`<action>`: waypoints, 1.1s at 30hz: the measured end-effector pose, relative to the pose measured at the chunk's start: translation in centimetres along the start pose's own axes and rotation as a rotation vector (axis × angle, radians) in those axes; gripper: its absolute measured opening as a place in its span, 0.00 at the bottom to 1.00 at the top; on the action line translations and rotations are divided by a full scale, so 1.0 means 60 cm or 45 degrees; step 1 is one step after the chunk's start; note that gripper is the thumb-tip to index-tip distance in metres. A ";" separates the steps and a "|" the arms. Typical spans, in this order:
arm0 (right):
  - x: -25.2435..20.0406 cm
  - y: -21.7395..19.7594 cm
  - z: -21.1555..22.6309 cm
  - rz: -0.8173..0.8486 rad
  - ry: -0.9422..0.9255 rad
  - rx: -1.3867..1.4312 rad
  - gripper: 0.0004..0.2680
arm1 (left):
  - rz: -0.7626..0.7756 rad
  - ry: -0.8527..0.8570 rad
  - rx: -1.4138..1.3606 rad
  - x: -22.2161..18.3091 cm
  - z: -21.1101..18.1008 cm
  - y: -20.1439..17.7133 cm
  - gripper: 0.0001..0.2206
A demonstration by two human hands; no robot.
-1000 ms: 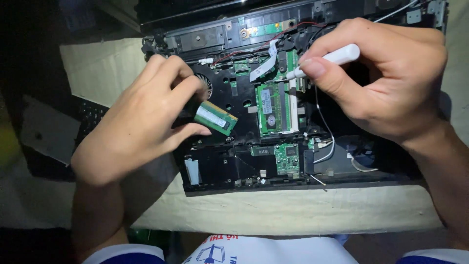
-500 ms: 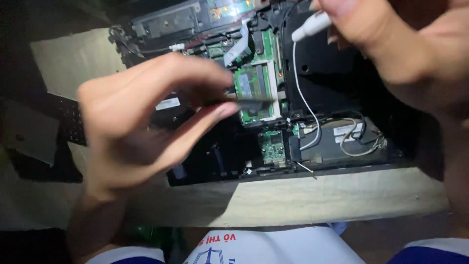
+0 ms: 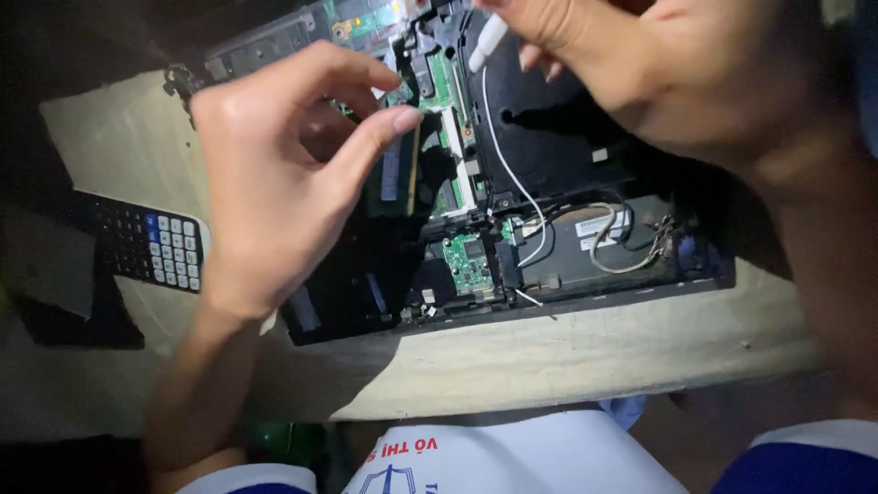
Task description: Finalizing motherboard checks by inspecting, reseating, and securing RAM modules and ribbon cables inside an opened laptop.
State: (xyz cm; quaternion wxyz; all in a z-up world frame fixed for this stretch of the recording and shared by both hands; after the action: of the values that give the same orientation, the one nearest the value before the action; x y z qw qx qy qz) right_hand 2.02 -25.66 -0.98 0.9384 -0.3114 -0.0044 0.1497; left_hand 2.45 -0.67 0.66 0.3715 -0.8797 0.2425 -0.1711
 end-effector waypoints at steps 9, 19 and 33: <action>-0.001 0.013 -0.009 -0.009 -0.096 0.172 0.13 | 0.093 -0.516 -0.401 -0.039 -0.001 0.010 0.12; 0.000 0.015 0.001 -0.031 -0.025 0.122 0.14 | 0.054 -0.563 -0.621 -0.043 -0.004 0.011 0.11; 0.016 0.016 0.056 0.343 0.076 0.837 0.06 | -0.526 0.834 0.562 -0.074 -0.026 0.007 0.04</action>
State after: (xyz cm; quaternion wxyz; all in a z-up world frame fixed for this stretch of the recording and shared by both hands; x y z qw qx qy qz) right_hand 2.30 -22.68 1.09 0.9600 0.0051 0.1125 0.2563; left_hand -2.09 0.62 0.86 0.4120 -0.7087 0.1244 -0.5590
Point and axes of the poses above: each hand's wrist, its own x-axis towards the middle knuckle, its own y-axis out of the palm, z = x × y, the point moved 1 cm from there along x, towards the middle knuckle, and after that the axes turned 5 degrees about x, right-handed, at the moved point
